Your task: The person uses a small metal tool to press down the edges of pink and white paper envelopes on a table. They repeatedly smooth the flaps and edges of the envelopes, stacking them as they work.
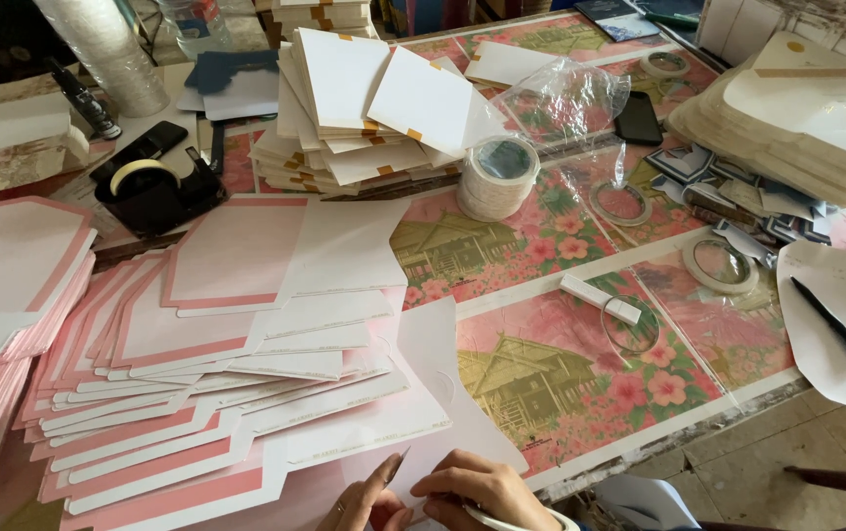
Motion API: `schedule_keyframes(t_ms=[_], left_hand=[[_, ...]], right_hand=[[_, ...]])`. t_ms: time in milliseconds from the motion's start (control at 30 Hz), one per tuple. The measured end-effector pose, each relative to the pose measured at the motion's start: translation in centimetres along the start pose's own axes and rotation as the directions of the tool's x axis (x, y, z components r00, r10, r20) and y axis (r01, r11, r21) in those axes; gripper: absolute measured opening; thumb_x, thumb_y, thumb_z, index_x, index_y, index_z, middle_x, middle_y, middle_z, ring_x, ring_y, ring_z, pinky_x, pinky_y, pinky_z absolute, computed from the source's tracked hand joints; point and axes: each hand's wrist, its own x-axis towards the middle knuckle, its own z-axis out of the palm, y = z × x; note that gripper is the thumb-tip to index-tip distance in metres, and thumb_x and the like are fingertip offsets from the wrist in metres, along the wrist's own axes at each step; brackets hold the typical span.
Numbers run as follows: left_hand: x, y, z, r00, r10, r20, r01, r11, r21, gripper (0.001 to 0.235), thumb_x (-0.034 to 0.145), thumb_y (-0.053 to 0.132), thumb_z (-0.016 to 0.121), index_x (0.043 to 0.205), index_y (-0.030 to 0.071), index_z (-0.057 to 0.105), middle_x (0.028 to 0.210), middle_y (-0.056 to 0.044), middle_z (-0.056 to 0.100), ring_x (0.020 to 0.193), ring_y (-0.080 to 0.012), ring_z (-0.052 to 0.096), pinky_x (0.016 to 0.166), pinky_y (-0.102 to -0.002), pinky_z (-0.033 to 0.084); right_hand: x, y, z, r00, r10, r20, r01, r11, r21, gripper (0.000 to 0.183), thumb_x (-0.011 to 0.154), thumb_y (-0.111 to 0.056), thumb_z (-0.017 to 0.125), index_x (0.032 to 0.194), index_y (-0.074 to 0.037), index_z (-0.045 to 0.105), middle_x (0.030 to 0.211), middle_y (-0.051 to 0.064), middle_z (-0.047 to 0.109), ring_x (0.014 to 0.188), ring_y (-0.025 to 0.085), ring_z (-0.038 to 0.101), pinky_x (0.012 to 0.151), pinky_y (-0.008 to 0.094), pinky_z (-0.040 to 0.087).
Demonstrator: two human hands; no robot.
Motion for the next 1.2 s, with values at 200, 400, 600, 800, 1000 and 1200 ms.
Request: schedule_keyframes(t_ms=[200,400,600,800,1000,1200], left_hand=[[1.1,1.9,-0.7,0.994,-0.026,-0.102,0.029,0.999,0.022,0.049,0.07,0.007,0.07,0.114,0.028,0.066,0.059,0.016,0.062,0.049,0.0004,0.051,0.054,-0.012,0.048],[-0.5,3.3,-5.3,0.999,0.03,0.017,-0.03,0.999,-0.029,0.063,0.091,0.012,0.06,0.14,-0.002,0.024,0.136,-0.015,0.055,0.11,-0.028,0.067,0.098,-0.034,0.05],[-1.8,2.1,-6.7,0.989,0.121,0.089,-0.127,0.989,0.072,0.074,0.094,0.008,0.064,0.148,0.002,0.014,0.117,-0.01,0.069,0.107,-0.023,0.065,0.095,-0.038,0.053],[-2.0,1.8,-7.3,0.947,0.296,0.126,-0.307,0.948,0.081,0.047,0.093,0.004,0.063,0.135,-0.001,0.041,0.11,-0.017,0.069,0.101,-0.0285,0.068,0.09,-0.042,0.056],[-1.1,2.1,-7.1,0.89,0.382,0.249,-0.424,0.893,0.147,0.032,0.096,0.006,0.042,0.126,0.001,0.051,0.118,-0.009,0.066,0.114,-0.0269,0.062,0.094,-0.041,0.048],[-0.7,2.0,-6.7,0.88,0.397,0.259,-0.461,0.846,0.269,0.033,0.097,0.008,0.036,0.127,0.004,0.049,0.108,0.0,0.07,0.115,-0.017,0.06,0.093,-0.039,0.044]], right_hand=[[0.3,0.2,0.3,0.995,0.004,-0.101,-0.005,1.0,-0.008,0.014,0.089,-0.012,0.063,0.101,-0.009,0.07,0.087,0.006,0.065,0.07,0.017,0.066,0.062,0.028,0.052],[-1.3,-1.2,-0.4,0.971,0.159,-0.18,-0.172,0.983,-0.058,0.016,0.086,-0.01,0.062,0.098,-0.013,0.071,0.088,-0.001,0.068,0.069,0.01,0.062,0.064,0.022,0.047],[0.3,-4.1,0.5,0.976,0.216,-0.012,-0.215,0.967,-0.137,0.025,0.089,-0.009,0.056,0.113,-0.01,0.065,0.081,0.001,0.06,0.069,0.009,0.058,0.065,0.02,0.045],[1.1,-4.1,1.4,0.958,0.27,0.102,-0.241,0.943,-0.231,0.032,0.091,-0.013,0.052,0.122,-0.01,0.059,0.084,0.002,0.063,0.064,0.013,0.057,0.06,0.026,0.045],[1.1,-4.2,1.6,0.952,0.301,0.054,-0.277,0.925,-0.261,0.03,0.091,-0.015,0.051,0.118,-0.01,0.062,0.085,0.003,0.062,0.069,0.015,0.06,0.067,0.026,0.047],[-1.8,-5.2,-1.9,0.978,0.128,-0.166,-0.187,0.893,-0.41,0.03,0.085,-0.006,0.062,0.115,-0.005,0.064,0.105,0.011,0.07,0.088,0.016,0.071,0.081,0.026,0.053]])
